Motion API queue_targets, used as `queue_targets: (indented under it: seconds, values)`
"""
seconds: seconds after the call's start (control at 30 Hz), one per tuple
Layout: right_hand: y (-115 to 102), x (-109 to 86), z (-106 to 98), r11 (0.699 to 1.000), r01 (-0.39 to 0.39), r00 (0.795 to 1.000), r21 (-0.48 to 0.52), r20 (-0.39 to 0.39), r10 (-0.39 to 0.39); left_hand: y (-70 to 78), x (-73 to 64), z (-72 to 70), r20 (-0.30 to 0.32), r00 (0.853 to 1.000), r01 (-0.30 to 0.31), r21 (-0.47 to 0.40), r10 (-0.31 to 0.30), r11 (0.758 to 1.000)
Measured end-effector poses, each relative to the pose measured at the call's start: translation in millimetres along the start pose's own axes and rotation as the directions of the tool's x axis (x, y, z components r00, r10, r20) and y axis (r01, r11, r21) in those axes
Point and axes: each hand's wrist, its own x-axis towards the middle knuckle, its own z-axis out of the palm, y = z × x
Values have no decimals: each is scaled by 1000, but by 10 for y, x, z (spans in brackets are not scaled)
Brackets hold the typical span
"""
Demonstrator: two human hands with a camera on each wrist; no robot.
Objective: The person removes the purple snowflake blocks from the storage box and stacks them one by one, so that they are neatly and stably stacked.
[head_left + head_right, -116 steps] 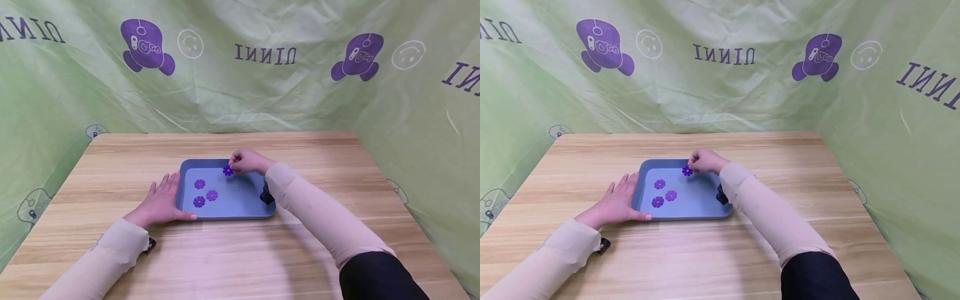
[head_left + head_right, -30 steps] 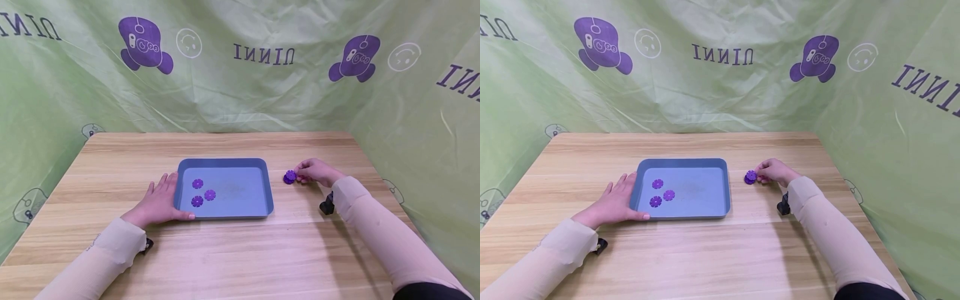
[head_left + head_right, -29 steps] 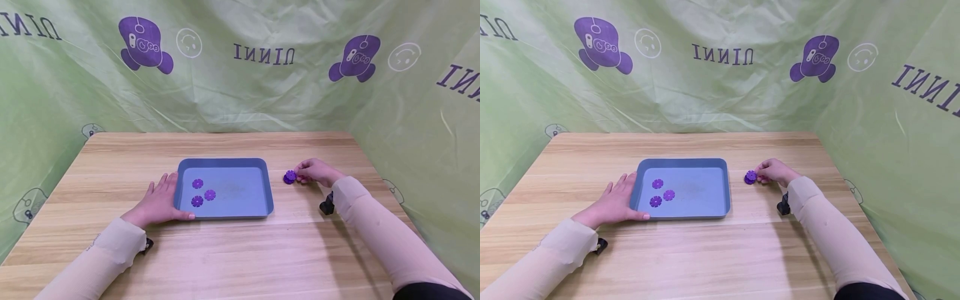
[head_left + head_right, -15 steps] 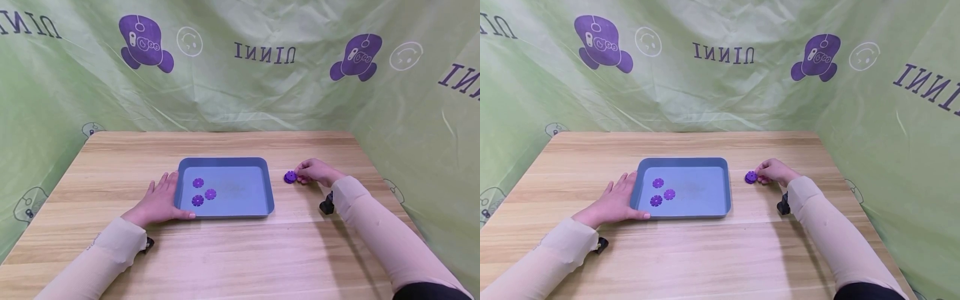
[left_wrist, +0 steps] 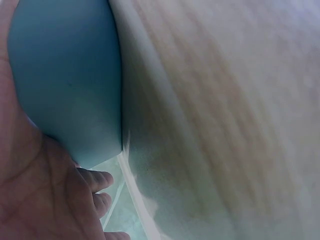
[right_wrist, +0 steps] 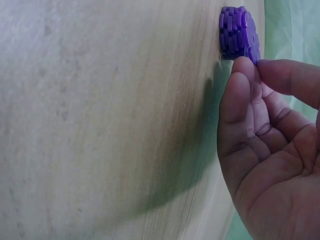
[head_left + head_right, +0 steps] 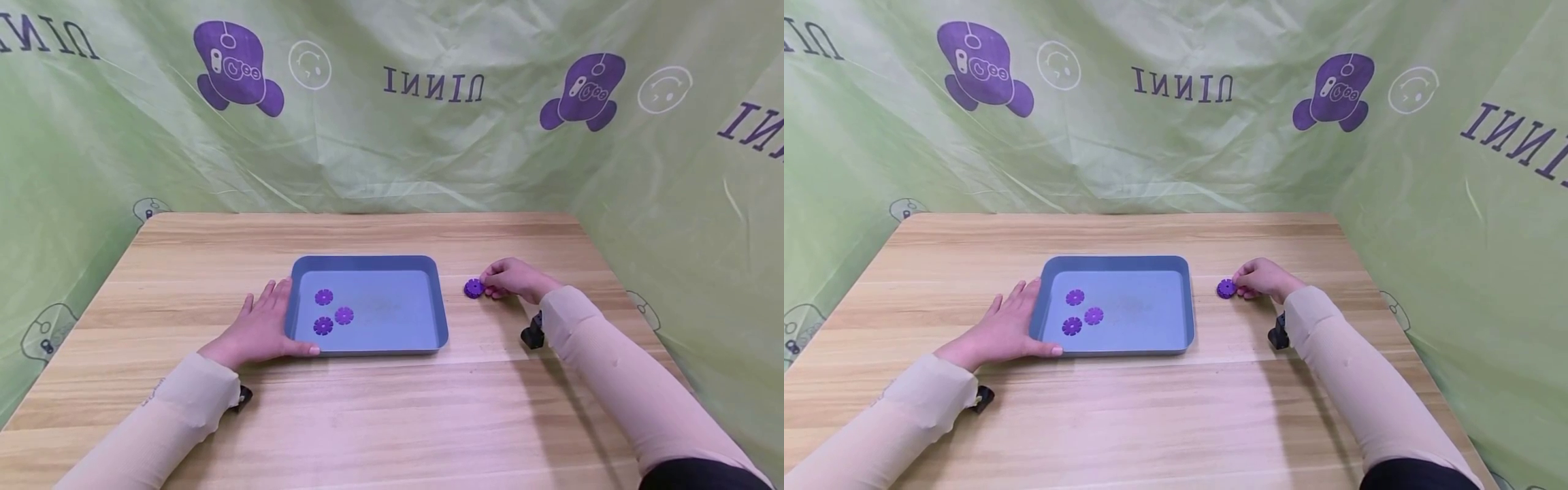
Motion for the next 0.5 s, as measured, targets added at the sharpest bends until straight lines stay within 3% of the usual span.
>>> queue_targets:
  seconds: [0.5]
  values:
    - [31,6,29,1000,14,1000,-25,-5,-14,9,-10,-11,-3,1000,-2,-7,2,1000]
